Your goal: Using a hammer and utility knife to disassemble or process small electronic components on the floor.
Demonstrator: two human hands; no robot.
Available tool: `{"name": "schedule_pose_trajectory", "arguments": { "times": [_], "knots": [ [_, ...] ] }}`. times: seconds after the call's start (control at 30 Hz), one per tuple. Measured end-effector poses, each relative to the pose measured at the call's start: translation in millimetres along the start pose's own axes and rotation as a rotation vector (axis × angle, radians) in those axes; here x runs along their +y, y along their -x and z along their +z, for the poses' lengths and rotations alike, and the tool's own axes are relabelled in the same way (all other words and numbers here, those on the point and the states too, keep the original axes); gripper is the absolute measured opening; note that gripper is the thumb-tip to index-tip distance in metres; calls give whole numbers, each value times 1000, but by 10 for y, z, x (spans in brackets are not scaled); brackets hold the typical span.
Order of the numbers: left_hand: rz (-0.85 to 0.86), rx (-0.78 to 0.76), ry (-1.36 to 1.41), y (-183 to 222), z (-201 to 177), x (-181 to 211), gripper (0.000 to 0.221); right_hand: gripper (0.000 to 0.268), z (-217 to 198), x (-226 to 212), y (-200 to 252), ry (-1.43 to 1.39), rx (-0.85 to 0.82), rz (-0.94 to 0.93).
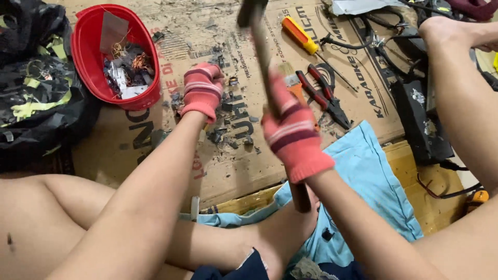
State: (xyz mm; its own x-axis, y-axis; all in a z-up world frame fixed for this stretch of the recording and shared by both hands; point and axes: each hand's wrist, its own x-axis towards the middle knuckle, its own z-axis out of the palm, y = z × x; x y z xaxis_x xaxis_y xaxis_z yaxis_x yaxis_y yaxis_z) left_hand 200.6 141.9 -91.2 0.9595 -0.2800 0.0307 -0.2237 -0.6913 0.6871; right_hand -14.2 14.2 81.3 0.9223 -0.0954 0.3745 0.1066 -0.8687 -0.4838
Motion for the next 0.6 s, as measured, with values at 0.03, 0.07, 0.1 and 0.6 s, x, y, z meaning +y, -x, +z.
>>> {"name": "schedule_pose_trajectory", "arguments": {
  "times": [0.03,0.07,0.1,0.6],
  "knots": [
    [-3,-1,-1,-5,3,-18,15,85,-39,-98,7,-2,-3,0],
    [-9,-10,-8,-5,13,-27,15,85,-85,-194,24,-51,-273,375],
    [-15,-19,-15,-3,24,-34,15,86,-133,-289,42,-101,-549,746],
    [-74,-86,-75,-74,68,-35,16,66,86,-121,-61,-215,-401,572]
  ]
}}
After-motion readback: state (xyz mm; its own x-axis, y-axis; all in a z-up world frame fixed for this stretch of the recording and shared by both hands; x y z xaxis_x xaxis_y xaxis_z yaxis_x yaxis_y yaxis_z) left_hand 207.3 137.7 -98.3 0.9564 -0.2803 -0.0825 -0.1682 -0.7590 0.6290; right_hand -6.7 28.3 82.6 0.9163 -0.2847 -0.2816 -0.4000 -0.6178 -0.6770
